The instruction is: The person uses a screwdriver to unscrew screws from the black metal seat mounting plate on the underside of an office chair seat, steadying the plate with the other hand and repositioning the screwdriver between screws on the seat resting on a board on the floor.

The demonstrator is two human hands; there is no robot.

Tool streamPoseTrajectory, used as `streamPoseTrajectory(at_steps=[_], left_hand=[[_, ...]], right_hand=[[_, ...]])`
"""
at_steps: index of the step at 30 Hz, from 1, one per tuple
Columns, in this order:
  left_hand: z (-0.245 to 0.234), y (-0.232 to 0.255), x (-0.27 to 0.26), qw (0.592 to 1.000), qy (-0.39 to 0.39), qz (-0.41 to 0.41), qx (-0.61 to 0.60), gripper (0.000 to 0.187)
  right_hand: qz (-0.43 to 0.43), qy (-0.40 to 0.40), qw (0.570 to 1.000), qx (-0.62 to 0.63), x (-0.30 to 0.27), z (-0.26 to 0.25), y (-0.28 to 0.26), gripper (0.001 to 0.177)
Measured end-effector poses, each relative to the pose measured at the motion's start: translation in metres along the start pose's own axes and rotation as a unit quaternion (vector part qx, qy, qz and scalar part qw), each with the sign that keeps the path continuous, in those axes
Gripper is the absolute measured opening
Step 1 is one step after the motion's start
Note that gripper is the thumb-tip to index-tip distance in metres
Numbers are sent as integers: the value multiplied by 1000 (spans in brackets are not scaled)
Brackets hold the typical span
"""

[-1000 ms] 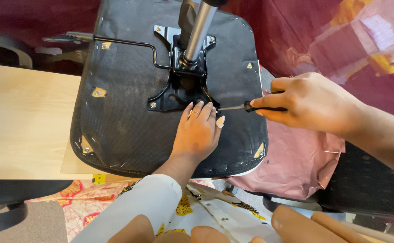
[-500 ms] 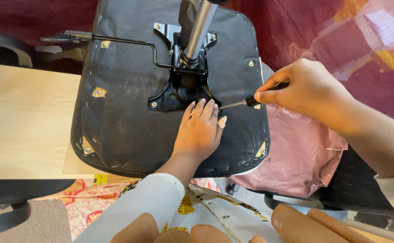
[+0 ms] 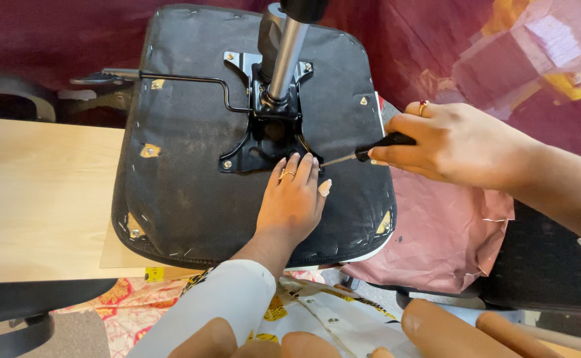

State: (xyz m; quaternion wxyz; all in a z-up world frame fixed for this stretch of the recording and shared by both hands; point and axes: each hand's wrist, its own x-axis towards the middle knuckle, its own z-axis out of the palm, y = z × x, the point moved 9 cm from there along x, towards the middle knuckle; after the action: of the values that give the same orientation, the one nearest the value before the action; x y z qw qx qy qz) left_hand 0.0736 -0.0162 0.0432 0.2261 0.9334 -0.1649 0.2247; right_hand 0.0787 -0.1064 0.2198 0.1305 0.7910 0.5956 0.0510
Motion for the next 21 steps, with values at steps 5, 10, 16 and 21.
streamPoseTrajectory(at_steps=[5, 10, 16, 21], left_hand=[[-3, 1, 1, 1000, 11, -4, -20, 47], [-3, 2, 1, 999, 16, 15, -26, 41], [-1, 3, 1, 1000, 16, 9, -25, 45], [3, 1, 2, 999, 2, 0, -34, 47]], right_hand=[[-21, 22, 998, 58, 6, -2, 0, 34], [3, 26, 998, 56, 7, 4, 6, 27], [84, 52, 992, 80, 4, 6, 12, 25], [336, 19, 926, 172, -6, 20, 38, 27]])
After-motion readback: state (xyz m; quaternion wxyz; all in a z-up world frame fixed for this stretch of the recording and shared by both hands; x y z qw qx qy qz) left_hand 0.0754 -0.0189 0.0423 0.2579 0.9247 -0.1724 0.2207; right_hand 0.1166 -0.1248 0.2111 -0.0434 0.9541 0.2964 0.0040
